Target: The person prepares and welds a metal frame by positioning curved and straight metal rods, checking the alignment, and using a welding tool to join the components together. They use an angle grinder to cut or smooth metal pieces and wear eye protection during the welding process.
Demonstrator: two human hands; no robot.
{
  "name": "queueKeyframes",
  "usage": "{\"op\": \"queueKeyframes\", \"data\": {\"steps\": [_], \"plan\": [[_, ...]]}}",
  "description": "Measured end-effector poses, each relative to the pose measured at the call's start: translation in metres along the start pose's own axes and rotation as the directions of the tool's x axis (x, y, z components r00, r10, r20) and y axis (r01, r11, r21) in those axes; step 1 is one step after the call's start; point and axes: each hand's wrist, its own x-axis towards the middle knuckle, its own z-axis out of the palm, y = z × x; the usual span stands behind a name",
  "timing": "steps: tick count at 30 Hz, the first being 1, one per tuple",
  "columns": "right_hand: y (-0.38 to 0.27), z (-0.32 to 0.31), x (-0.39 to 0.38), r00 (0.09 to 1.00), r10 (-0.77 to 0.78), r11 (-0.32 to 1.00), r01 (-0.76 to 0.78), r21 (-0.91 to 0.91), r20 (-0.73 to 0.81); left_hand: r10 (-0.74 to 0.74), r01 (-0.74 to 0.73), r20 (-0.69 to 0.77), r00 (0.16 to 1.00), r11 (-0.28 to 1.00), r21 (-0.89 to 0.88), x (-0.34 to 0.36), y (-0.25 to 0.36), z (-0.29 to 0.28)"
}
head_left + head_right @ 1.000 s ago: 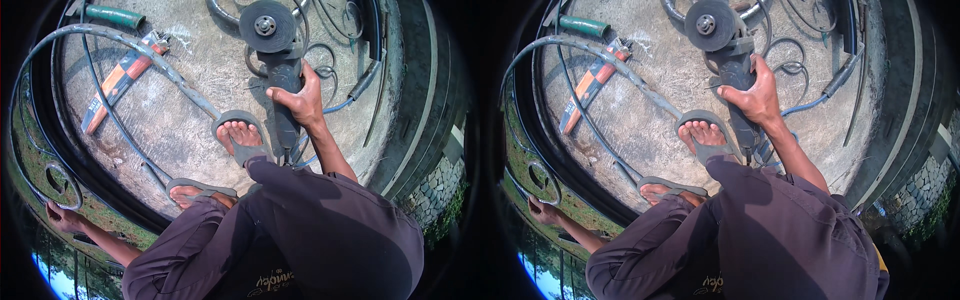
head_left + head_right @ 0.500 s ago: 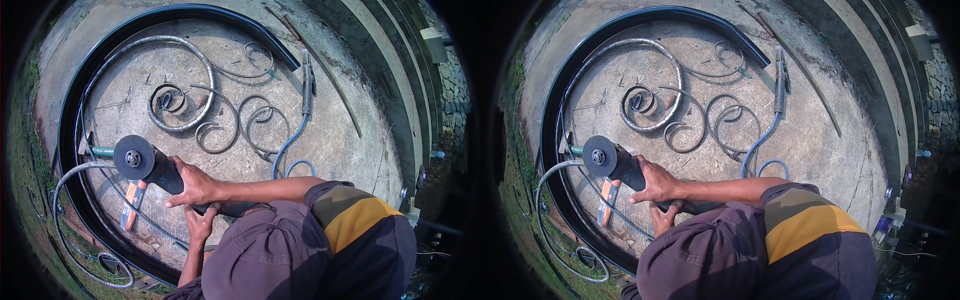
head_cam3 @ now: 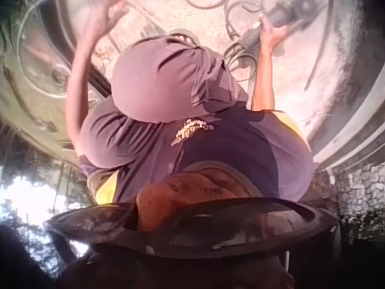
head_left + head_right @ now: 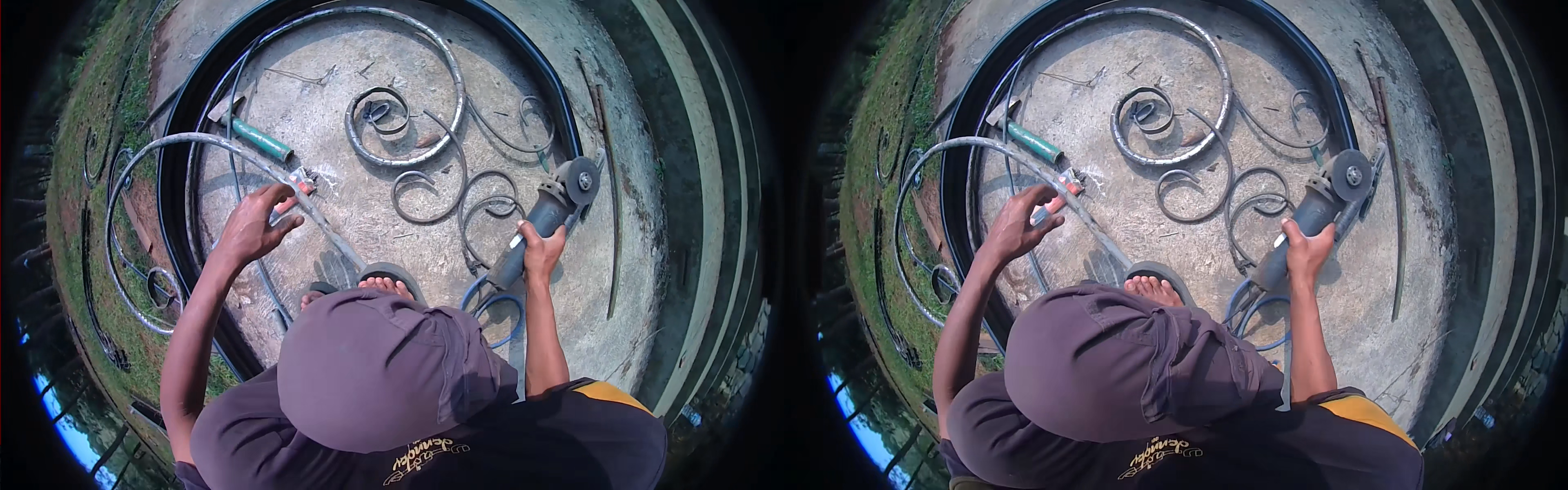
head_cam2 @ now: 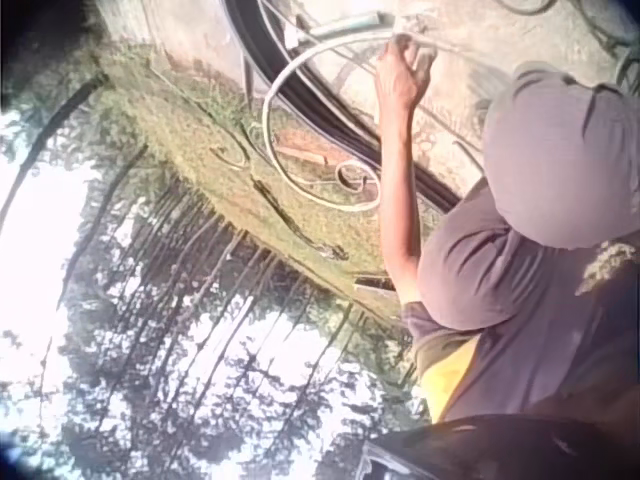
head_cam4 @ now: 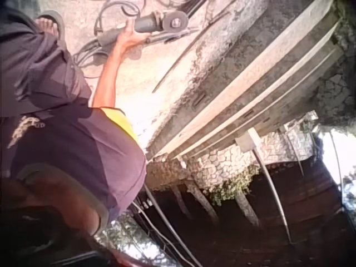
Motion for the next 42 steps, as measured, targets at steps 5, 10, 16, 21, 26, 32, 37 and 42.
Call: {"op": "queueKeyframes", "data": {"steps": [5, 10, 16, 21, 26, 32, 37, 42], "plan": [[0.081, -0.101, 0.031, 0.943, 0.207, 0.963, -0.244, -0.116, -0.262, 0.043, -0.015, -0.074, 0.996, 0.938, 0.346, 0.013, -0.072, -0.056], [0.122, -0.138, 0.014, 0.888, 0.257, 0.837, -0.402, -0.371, -0.38, 0.067, 0.003, -0.098, 0.993, 0.815, 0.58, 0.05, -0.152, -0.081], [0.124, -0.147, -0.004, 0.865, 0.23, 0.604, -0.486, -0.632, -0.445, 0.033, -0.038, 0.019, 0.999, 0.838, 0.544, 0.09, -0.187, -0.077], [0.12, -0.15, -0.011, 0.86, 0.249, 0.48, -0.509, -0.714, -0.446, 0.179, -0.09, -0.17, 0.969, 0.897, 0.432, 0.096, -0.196, -0.095], [0.135, -0.146, -0.017, 0.859, 0.176, 0.444, -0.505, -0.74, -0.481, 0.09, 0.1, -0.325, 0.942, 0.844, 0.526, 0.03, -0.21, -0.174], [0.15, -0.14, -0.008, 0.837, -0.137, 0.487, -0.409, -0.772, -0.53, 0.074, 0.492, -0.675, 0.734, 0.627, 0.604, -0.127, -0.123, -0.201], [0.114, -0.114, 0.0, 0.813, -0.382, 0.593, -0.148, -0.791, -0.439, 0.303, 0.636, -0.74, 0.6, 0.38, 0.672, -0.208, -0.023, -0.132], [0.051, -0.054, 0.0, 0.888, -0.46, 0.622, 0.306, -0.721, -0.019, 0.201, 0.64, -0.698, 0.687, 0.285, 0.713, -0.214, -0.002, -0.128]]}}
